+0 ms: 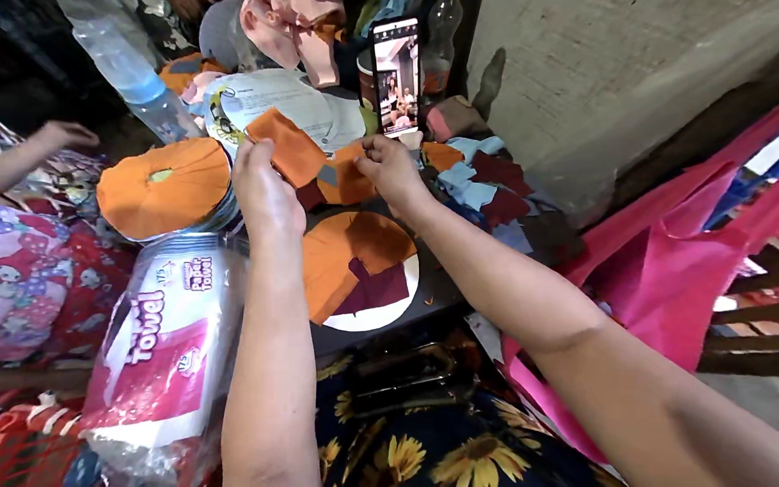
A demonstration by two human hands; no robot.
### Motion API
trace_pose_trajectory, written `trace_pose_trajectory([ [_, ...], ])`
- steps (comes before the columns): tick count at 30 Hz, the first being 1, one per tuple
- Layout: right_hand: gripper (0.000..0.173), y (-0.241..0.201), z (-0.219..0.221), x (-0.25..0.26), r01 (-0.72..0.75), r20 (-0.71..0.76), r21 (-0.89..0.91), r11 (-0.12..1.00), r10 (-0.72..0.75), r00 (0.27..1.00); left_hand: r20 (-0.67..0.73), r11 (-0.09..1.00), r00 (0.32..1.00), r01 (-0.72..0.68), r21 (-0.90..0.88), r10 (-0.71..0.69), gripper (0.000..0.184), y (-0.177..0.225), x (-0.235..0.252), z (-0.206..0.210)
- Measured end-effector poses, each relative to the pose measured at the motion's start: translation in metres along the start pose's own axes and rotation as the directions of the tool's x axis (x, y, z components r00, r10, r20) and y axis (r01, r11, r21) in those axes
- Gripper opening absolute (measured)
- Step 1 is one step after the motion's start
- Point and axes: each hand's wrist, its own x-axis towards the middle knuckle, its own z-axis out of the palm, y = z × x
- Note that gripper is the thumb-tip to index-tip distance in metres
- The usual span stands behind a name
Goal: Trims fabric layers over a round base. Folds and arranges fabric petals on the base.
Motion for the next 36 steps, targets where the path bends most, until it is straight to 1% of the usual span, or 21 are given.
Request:
trace_pose_trajectory([
  [2,0.021,0.002,0.001,0.002,-0.007,0.02,0.021,1.0,0.007,1.0,0.015,0.998,0.998,-0.064,0.01,0.064,0.021,0.012,-0.002,0.003],
  [4,0.02,0.004,0.0,0.002,0.023,0.044,-0.001,1.0,-0.023,0.999,0.052,0.99,0.989,-0.137,0.026,0.135,0.022,0.023,-0.008,0.006],
  [6,0.021,0.004,0.0,0.001,0.018,0.06,0.001,1.0,-0.018,0.998,0.113,0.978,0.974,-0.202,0.049,0.195,0.025,0.034,-0.023,0.005],
  [9,0.024,0.001,0.0,0.001,-0.01,0.077,-0.03,1.0,0.012,0.997,0.259,0.944,0.938,-0.279,0.174,0.23,0.029,0.042,-0.061,-0.008],
  [11,0.024,0.002,0.001,0.001,0.012,0.121,-0.06,0.998,-0.005,0.993,0.414,0.898,0.887,-0.337,0.281,0.203,0.029,0.033,-0.094,-0.028],
  [12,0.026,0.001,0.001,-0.001,0.025,0.153,-0.07,0.997,-0.014,0.988,0.477,0.85,0.859,-0.386,0.359,0.189,0.029,0.025,-0.113,-0.039],
  [13,0.028,0.0,0.001,-0.002,0.037,0.187,-0.079,0.996,-0.021,0.982,0.52,0.765,0.835,-0.45,0.46,0.179,0.031,0.016,-0.133,-0.047],
  [14,0.027,-0.001,0.002,-0.002,0.053,0.212,-0.096,0.994,-0.032,0.977,0.543,0.637,0.821,-0.515,0.574,0.175,0.034,0.007,-0.153,-0.053],
  [15,0.024,-0.001,0.002,-0.003,0.076,0.225,-0.12,0.99,-0.047,0.973,0.555,0.481,0.81,-0.569,0.667,0.189,0.035,-0.003,-0.171,-0.055],
  [16,0.023,-0.002,0.003,-0.003,0.093,0.227,-0.139,0.986,-0.059,0.972,0.566,0.344,0.795,-0.605,0.718,0.218,0.032,-0.014,-0.187,-0.056],
  [17,0.022,-0.002,0.005,-0.004,0.1,0.222,-0.154,0.983,-0.064,0.973,0.573,0.23,0.78,-0.623,0.747,0.251,0.029,-0.024,-0.2,-0.058],
  [18,0.022,-0.004,0.006,-0.006,0.097,0.221,-0.164,0.982,-0.059,0.974,0.581,0.143,0.769,-0.628,0.765,0.267,0.028,-0.032,-0.209,-0.06],
  [20,0.021,-0.005,0.006,-0.006,0.097,0.225,-0.177,0.979,-0.056,0.973,0.583,0.027,0.772,-0.608,0.793,0.251,0.032,-0.041,-0.219,-0.065],
  [22,0.021,-0.005,0.005,-0.005,0.114,0.227,-0.177,0.978,-0.073,0.971,0.568,-0.044,0.798,-0.572,0.819,0.204,0.037,-0.044,-0.221,-0.069],
  [24,0.021,-0.004,0.004,-0.005,0.118,0.232,-0.173,0.978,-0.076,0.97,0.551,-0.079,0.819,-0.546,0.834,0.159,0.037,-0.046,-0.219,-0.071],
  [28,0.021,-0.003,0.004,-0.004,0.149,0.264,-0.202,0.968,-0.093,0.96,0.55,-0.096,0.825,-0.542,0.835,0.126,0.038,-0.047,-0.213,-0.07],
  [30,0.019,-0.005,0.005,-0.006,0.146,0.282,-0.215,0.966,-0.082,0.956,0.549,-0.084,0.828,-0.542,0.836,0.112,0.037,-0.046,-0.21,-0.071],
  [31,0.018,-0.006,0.005,-0.007,0.15,0.288,-0.214,0.965,-0.084,0.954,0.544,-0.06,0.833,-0.54,0.839,0.105,0.036,-0.044,-0.208,-0.072],
  [33,0.017,-0.008,0.006,-0.01,0.175,0.297,-0.188,0.966,-0.114,0.948,0.515,0.027,0.85,-0.52,0.853,0.109,0.033,-0.038,-0.204,-0.074],
  [36,0.02,-0.012,0.007,-0.014,0.204,0.371,-0.125,0.971,-0.146,0.917,0.394,0.2,0.91,-0.413,0.888,0.13,0.034,-0.019,-0.192,-0.08],
])
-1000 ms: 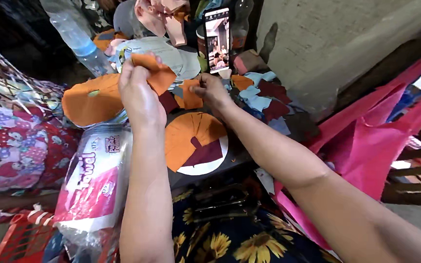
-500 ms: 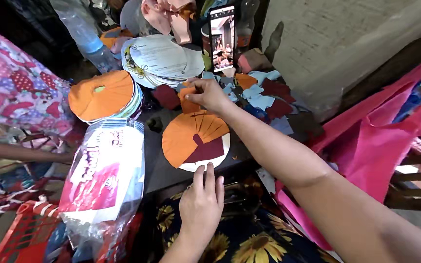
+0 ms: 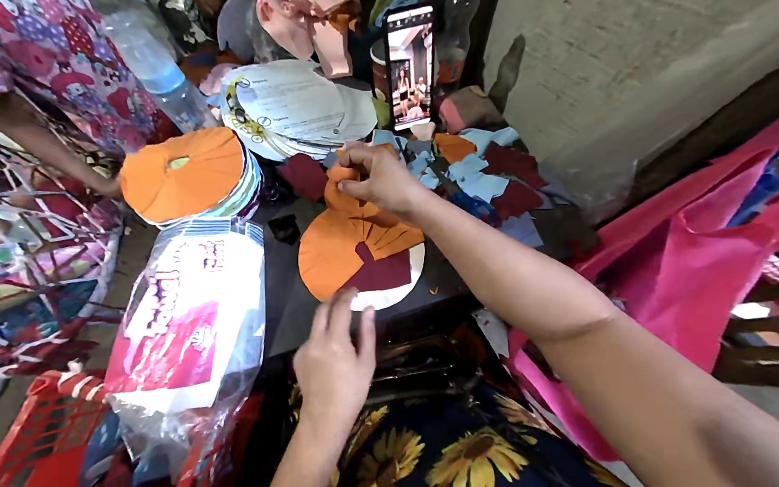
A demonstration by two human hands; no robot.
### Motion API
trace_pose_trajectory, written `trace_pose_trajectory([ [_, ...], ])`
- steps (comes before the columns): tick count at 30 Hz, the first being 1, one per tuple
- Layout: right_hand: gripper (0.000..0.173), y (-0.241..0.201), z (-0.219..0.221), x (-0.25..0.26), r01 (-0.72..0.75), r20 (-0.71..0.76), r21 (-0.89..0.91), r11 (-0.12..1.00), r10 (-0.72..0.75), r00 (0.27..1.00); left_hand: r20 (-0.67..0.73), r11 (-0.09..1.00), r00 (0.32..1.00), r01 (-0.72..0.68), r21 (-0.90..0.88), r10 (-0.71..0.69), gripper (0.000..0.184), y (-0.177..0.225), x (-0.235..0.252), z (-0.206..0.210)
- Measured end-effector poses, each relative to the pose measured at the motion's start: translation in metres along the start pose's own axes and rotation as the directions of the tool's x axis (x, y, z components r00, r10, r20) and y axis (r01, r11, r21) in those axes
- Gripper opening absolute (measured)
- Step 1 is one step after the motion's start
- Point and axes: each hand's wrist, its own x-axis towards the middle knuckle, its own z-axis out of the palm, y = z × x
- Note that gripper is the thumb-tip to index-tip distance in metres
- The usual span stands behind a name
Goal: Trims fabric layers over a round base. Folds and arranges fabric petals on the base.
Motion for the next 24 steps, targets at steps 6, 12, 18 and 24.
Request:
trace_pose_trajectory([
  [6,0.01,-0.024,0.003,-0.017,0.029,0.284,0.35,0.936,-0.136,0.949,0.131,0.858,0.967,0.256,-0.446,-0.22,0.057,-0.03,0.038,-0.028],
  [12,0.01,-0.056,0.01,-0.045,0.122,0.335,0.245,0.962,-0.202,0.92,0.182,0.802,0.969,0.242,-0.546,-0.168,0.023,-0.035,0.041,-0.037],
  [18,0.007,-0.042,0.018,-0.063,0.015,0.327,-0.008,1.0,-0.012,0.945,0.305,0.885,0.934,0.294,-0.361,-0.186,0.02,-0.04,0.026,-0.038],
  [24,0.007,-0.017,0.032,-0.062,-0.093,0.339,-0.119,0.989,0.129,0.932,0.293,0.939,0.9,0.343,-0.025,-0.322,0.021,-0.033,0.025,-0.027],
])
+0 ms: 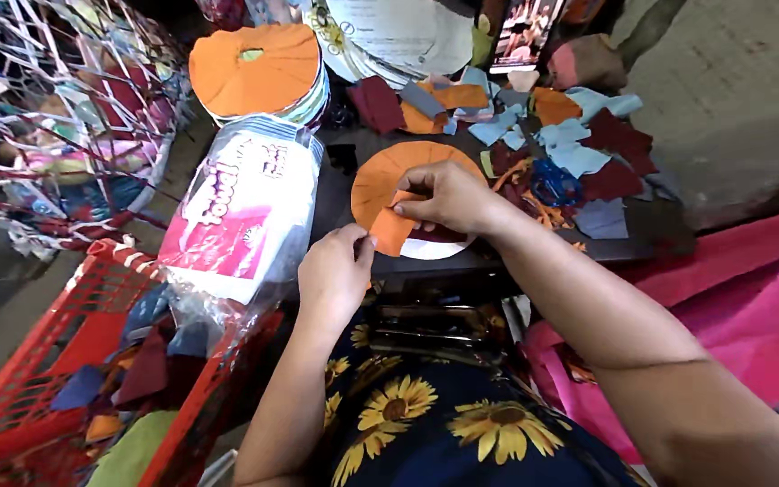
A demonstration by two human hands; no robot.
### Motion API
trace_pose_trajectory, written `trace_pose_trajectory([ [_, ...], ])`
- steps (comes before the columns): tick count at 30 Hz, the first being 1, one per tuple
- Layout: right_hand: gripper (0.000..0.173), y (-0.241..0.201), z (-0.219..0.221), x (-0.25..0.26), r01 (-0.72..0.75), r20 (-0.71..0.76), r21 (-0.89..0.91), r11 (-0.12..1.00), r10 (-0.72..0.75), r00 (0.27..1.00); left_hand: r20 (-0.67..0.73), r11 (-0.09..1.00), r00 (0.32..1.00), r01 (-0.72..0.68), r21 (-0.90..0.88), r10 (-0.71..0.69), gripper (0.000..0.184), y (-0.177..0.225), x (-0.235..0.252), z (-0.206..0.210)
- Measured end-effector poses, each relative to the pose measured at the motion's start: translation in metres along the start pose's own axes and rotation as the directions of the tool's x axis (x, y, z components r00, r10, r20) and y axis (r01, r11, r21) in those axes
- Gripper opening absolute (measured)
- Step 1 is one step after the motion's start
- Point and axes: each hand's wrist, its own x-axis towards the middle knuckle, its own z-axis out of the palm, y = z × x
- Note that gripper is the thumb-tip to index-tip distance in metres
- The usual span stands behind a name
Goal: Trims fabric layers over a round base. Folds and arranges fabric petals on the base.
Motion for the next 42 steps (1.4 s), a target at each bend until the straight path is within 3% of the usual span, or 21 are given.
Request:
trace_pose_trajectory([
  [5,0.009,0.001,0.001,0.003,-0.073,-0.034,-0.08,0.994,0.07,0.997,-0.162,1.0,0.987,0.018,0.021,-0.014,0.019,-0.007,-0.003,0.007],
  [11,0.009,0.0,0.004,0.0,-0.086,-0.063,-0.106,0.991,0.079,0.995,-0.426,0.957,0.857,-0.249,0.148,0.289,0.026,-0.023,-0.016,0.034],
  [14,0.007,0.001,0.002,-0.002,-0.075,-0.043,-0.049,0.996,0.073,0.996,-0.395,0.951,0.867,-0.252,0.179,0.304,0.033,-0.024,-0.019,0.037],
  [16,0.005,0.002,0.001,-0.002,-0.076,-0.039,0.09,0.993,0.08,0.996,-0.351,0.961,0.898,-0.222,0.163,0.267,0.035,-0.024,-0.018,0.036],
  [19,0.007,0.006,0.0,-0.001,-0.045,-0.043,0.273,0.961,0.059,0.997,-0.341,0.979,0.918,-0.197,0.052,0.203,0.03,-0.023,-0.017,0.033],
  [22,0.009,0.008,0.003,0.001,-0.026,-0.052,0.325,0.945,0.045,0.998,-0.281,0.982,0.95,-0.167,-0.092,0.136,0.028,-0.019,-0.014,0.022],
  [25,0.008,0.007,0.006,0.001,-0.014,-0.069,0.284,0.959,0.035,0.997,-0.269,0.978,0.955,-0.164,-0.129,0.124,0.026,-0.019,-0.005,0.018],
  [30,0.005,0.006,0.008,0.001,-0.062,-0.1,0.14,0.988,0.077,0.992,-0.302,0.984,0.941,-0.174,-0.039,0.155,0.026,-0.02,-0.002,0.021],
  [33,0.007,0.007,0.008,0.0,-0.076,-0.104,0.056,0.996,0.081,0.991,-0.329,0.969,0.911,-0.241,0.059,0.247,0.031,-0.024,-0.005,0.029],
  [38,0.006,0.006,0.009,0.0,-0.078,-0.105,0.005,0.997,0.078,0.991,-0.381,0.878,0.794,-0.389,0.279,0.473,0.033,-0.028,-0.011,0.043],
  [42,0.008,0.004,0.009,-0.001,-0.099,-0.105,-0.038,0.994,0.094,0.99,-0.332,0.848,0.797,-0.385,0.365,0.505,0.036,-0.03,-0.011,0.046],
])
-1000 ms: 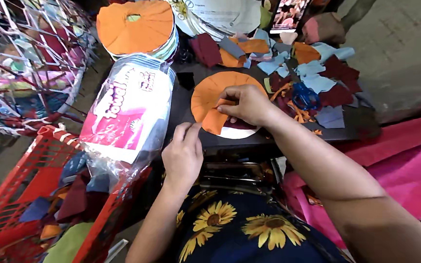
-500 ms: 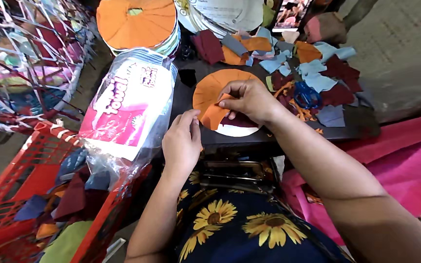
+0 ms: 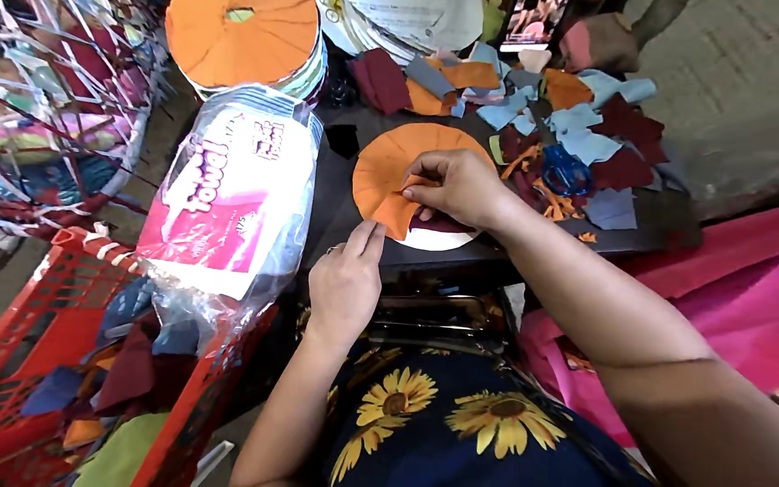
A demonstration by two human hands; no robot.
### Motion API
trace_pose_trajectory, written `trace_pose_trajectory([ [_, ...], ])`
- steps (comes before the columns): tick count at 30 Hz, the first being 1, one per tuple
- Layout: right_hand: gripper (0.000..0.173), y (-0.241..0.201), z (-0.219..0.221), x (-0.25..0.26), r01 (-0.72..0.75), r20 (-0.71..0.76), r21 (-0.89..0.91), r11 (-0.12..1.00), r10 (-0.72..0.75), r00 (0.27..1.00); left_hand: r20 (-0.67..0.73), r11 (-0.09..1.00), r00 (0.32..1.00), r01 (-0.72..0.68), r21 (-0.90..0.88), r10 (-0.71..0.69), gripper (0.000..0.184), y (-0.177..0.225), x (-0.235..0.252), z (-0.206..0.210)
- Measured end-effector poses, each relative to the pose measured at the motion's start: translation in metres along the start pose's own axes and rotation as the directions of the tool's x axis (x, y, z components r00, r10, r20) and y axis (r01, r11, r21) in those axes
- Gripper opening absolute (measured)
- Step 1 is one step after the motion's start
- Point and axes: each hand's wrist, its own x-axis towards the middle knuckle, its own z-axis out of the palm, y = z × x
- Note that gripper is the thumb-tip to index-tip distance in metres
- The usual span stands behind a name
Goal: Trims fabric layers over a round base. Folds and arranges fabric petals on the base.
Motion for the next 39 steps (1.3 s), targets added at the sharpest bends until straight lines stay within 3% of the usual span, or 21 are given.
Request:
trace_pose_trajectory([
  [8,0.018,0.008,0.003,-0.001,0.125,-0.138,-0.269,0.955,-0.166,0.976,0.088,1.0,0.996,0.009,0.01,-0.009,0.036,0.001,0.002,-0.004],
  [20,0.018,0.007,0.003,-0.001,0.055,-0.127,-0.42,0.906,-0.119,0.985,0.124,1.0,0.992,0.014,-0.019,-0.011,0.036,-0.001,0.004,-0.007],
  [27,0.015,0.016,0.011,-0.003,0.294,-0.148,-0.463,0.836,-0.399,0.905,0.08,1.0,0.997,0.019,-0.008,-0.018,0.046,0.0,0.006,-0.005],
  [32,0.018,0.019,0.013,-0.001,0.359,0.007,-0.51,0.782,-0.413,0.911,0.08,0.998,0.996,-0.044,0.045,0.041,0.038,0.0,0.007,-0.005],
  [39,0.015,0.014,0.008,-0.035,0.421,-0.033,-0.562,0.712,-0.528,0.849,0.031,0.999,0.999,0.021,-0.037,-0.02,0.037,-0.002,0.004,-0.01],
])
